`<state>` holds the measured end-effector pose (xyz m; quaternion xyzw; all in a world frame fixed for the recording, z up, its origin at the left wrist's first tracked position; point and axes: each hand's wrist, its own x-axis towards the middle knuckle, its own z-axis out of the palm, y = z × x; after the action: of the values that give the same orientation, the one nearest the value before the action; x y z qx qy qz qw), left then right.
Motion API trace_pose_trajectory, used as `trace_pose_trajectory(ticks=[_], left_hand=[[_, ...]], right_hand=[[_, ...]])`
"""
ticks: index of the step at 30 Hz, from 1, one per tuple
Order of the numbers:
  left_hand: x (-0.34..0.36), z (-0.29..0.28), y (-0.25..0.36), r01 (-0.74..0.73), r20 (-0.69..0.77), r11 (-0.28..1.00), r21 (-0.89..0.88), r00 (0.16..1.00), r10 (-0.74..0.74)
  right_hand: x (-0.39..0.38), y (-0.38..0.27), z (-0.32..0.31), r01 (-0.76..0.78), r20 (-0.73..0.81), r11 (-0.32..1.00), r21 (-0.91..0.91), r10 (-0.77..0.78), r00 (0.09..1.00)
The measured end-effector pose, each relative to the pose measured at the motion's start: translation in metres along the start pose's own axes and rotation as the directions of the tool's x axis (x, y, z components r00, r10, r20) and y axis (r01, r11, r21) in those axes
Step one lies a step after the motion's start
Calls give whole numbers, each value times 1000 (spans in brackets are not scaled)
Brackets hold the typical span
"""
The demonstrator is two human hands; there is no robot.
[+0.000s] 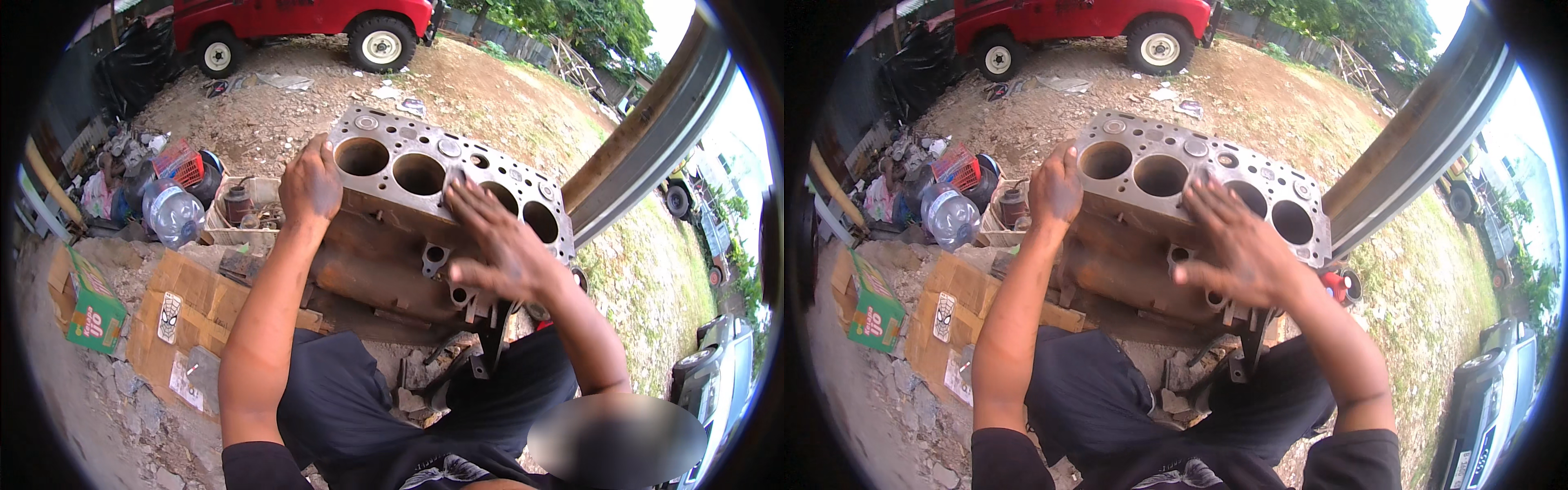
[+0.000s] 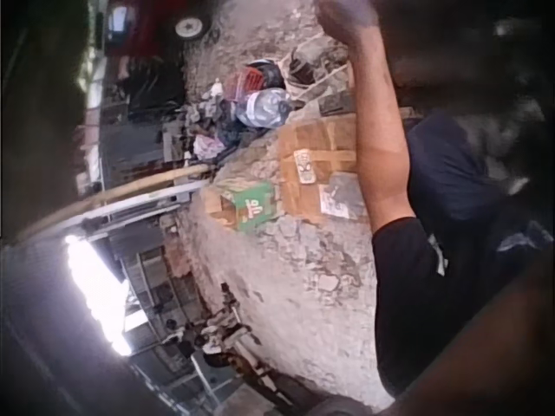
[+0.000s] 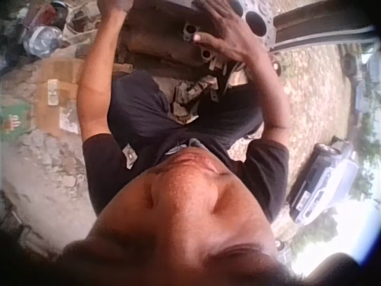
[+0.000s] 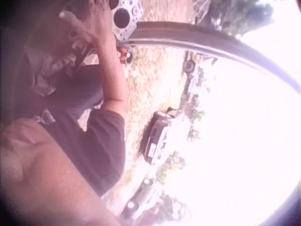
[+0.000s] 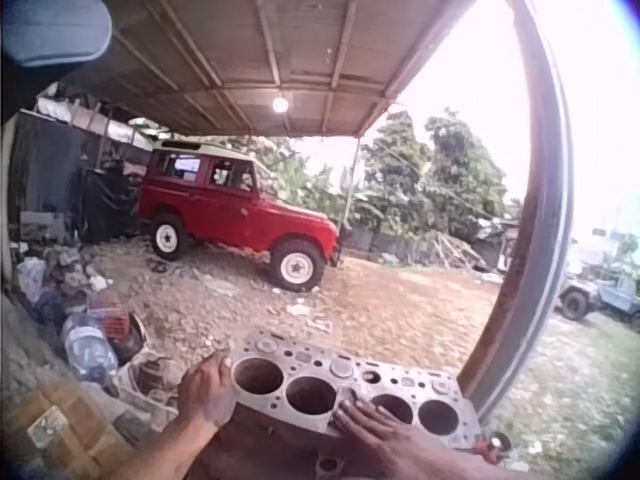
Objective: The person sands the surface of a metal engine block using a sanding block. They move the sanding block across the flat top and around the cylinder openings, then wipe the surface with their hand to remove debris.
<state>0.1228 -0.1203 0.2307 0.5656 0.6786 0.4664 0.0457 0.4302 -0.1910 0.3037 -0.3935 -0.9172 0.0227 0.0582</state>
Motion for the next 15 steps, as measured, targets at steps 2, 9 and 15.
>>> trace_pose_trajectory(ticks=[2,9,15], left_hand=[[5,5,-6,-31,-54,1000,3,998,31],[7,9,-14,-96,5,994,-43,995,96],[7,10,-6,-28,32,998,-61,999,31]], right_hand=[[-7,-2,-2,28,0,999,-24,-28,1000],[12,-9,16,-32,-66,999,-7,32,997],[4,-31,15,131,-84,991,-36,-133,988]])
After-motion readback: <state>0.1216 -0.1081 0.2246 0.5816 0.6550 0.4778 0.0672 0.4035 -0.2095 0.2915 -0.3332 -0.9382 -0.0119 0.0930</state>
